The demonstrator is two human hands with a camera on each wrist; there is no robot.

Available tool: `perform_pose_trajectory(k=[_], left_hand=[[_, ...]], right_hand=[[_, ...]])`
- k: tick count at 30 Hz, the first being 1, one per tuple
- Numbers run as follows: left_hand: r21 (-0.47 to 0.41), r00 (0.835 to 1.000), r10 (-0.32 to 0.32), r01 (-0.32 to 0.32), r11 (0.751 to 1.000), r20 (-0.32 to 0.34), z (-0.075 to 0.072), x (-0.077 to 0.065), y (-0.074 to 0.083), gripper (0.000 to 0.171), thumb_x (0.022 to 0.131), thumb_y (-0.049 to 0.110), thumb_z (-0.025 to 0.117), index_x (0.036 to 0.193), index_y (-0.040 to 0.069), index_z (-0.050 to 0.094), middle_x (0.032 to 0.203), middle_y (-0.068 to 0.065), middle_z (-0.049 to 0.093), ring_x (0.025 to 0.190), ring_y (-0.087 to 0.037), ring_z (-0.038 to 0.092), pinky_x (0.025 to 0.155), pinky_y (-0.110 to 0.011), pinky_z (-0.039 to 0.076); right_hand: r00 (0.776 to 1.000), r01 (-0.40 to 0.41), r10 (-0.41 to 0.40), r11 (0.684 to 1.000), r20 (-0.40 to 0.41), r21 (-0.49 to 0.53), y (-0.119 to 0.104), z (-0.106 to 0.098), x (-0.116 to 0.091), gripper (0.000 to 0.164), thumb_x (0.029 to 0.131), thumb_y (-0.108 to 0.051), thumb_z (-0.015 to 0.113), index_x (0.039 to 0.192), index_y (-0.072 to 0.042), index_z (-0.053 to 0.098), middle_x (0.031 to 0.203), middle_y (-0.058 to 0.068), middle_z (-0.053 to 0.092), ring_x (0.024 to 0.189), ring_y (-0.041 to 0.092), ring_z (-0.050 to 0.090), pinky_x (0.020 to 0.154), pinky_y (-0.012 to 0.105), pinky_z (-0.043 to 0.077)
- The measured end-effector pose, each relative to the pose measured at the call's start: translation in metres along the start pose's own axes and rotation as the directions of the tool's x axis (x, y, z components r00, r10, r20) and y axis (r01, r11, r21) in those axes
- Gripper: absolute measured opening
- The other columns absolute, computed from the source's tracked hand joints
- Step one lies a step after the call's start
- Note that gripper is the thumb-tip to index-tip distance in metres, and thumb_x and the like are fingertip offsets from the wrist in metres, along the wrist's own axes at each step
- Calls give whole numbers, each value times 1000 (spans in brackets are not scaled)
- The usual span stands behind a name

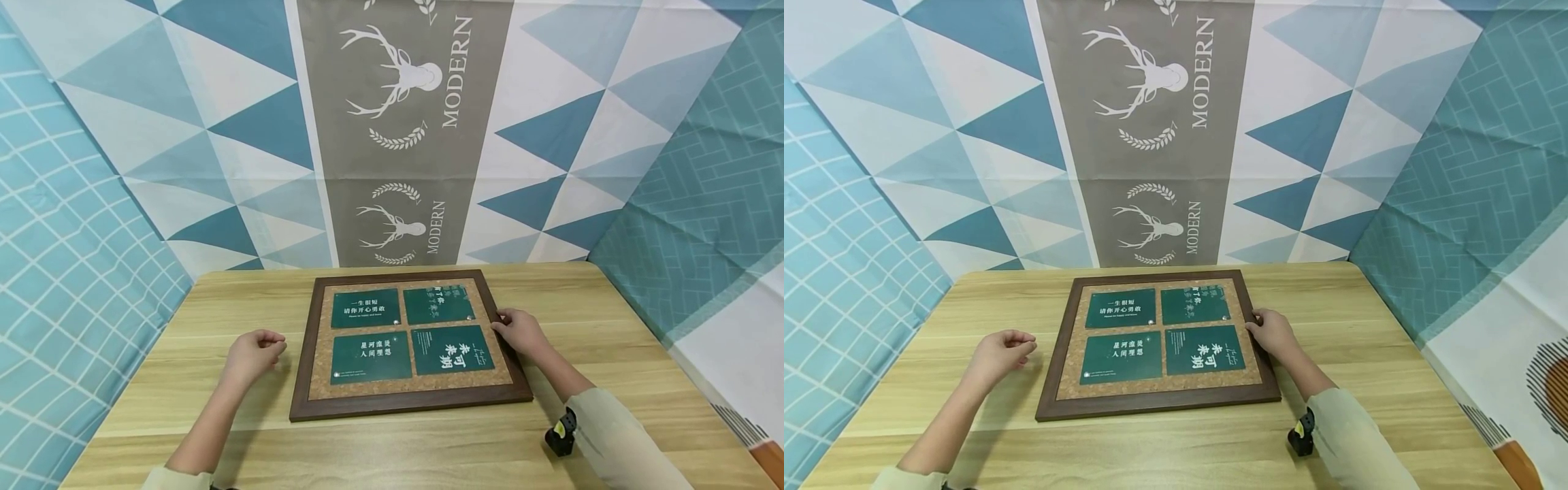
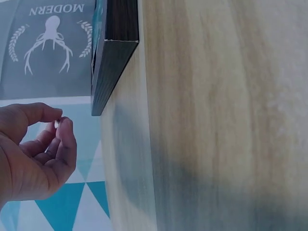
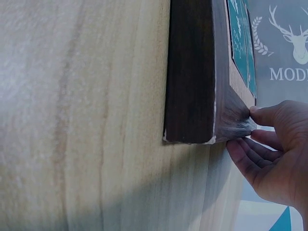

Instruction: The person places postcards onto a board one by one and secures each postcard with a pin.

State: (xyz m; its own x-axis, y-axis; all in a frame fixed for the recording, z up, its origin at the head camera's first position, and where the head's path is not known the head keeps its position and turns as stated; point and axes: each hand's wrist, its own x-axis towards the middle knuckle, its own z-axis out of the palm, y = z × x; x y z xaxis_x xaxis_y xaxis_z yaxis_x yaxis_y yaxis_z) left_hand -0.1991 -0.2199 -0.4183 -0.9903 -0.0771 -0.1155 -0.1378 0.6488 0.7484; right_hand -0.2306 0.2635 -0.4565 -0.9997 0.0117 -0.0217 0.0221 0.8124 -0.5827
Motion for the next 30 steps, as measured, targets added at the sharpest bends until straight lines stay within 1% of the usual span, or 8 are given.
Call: perform_pose_trajectory(k=[3, 6, 13, 18, 21, 25, 28, 30], left_hand=[[43, 999, 27, -26, 999, -30, 1, -2, 4, 28, 89, 16, 54, 107, -3, 63, 90, -13, 66, 70, -17, 62, 58, -24, 53], [68, 998, 44, -41, 997, -42, 3, -5, 9, 29, 87, 16, 52, 107, -3, 64, 89, -11, 65, 68, -16, 61, 56, -24, 52], [105, 997, 71, -67, 992, -35, 9, -6, 17, 32, 88, 16, 50, 111, -1, 64, 93, -11, 65, 68, -14, 62, 55, -25, 50], [123, 995, 99, -96, 988, -24, 13, -6, 20, 32, 90, 16, 51, 114, -2, 63, 99, -15, 66, 75, -16, 63, 56, -24, 50], [132, 993, 113, -109, 985, -27, 14, -6, 22, 32, 92, 16, 52, 117, -2, 62, 103, -16, 67, 83, -23, 65, 59, -25, 50], [138, 989, 147, -140, 980, -36, 15, -6, 25, 31, 93, 16, 53, 116, -1, 63, 104, -17, 67, 95, -31, 64, 68, -32, 53], [118, 986, 165, -160, 980, -34, 16, -6, 27, 30, 93, 16, 54, 115, -1, 64, 105, -18, 67, 97, -32, 64, 73, -36, 55], [94, 986, 162, -160, 983, -22, 16, -6, 27, 30, 93, 17, 54, 115, -1, 64, 107, -18, 67, 95, -30, 65, 73, -35, 55]], right_hand=[[1000, 2, -2, 1000, 2, -1, -1, 0, 0, 46, 93, -16, 57, 130, 10, 48, 105, 25, 63, 82, 26, 63, 60, 33, 51], [1000, 5, -5, 1000, 5, 0, -2, -1, -1, 46, 93, -16, 57, 131, 9, 48, 106, 25, 63, 82, 26, 63, 60, 32, 50], [1000, 0, 0, 1000, 4, 7, -2, 0, -1, 46, 93, -16, 57, 130, 10, 48, 104, 24, 63, 77, 22, 62, 57, 30, 48], [1000, 7, -7, 1000, -1, -2, -2, 0, -2, 46, 93, -16, 57, 130, 9, 48, 104, 24, 63, 82, 26, 63, 60, 32, 51], [1000, 19, -19, 1000, -4, -11, -2, 0, -2, 46, 93, -17, 57, 130, 10, 48, 106, 25, 63, 85, 27, 63, 62, 33, 51], [999, 31, -31, 999, -17, -10, -1, -1, -1, 44, 94, -18, 55, 129, 9, 50, 107, 26, 62, 84, 29, 62, 60, 33, 50], [998, 47, -47, 999, -40, -13, 0, -1, -1, 41, 95, -18, 53, 127, 8, 53, 112, 27, 60, 90, 33, 62, 63, 36, 51], [997, 52, -52, 999, -55, -10, -2, -2, -2, 40, 95, -19, 52, 125, 7, 54, 116, 28, 58, 95, 36, 61, 66, 39, 52]])
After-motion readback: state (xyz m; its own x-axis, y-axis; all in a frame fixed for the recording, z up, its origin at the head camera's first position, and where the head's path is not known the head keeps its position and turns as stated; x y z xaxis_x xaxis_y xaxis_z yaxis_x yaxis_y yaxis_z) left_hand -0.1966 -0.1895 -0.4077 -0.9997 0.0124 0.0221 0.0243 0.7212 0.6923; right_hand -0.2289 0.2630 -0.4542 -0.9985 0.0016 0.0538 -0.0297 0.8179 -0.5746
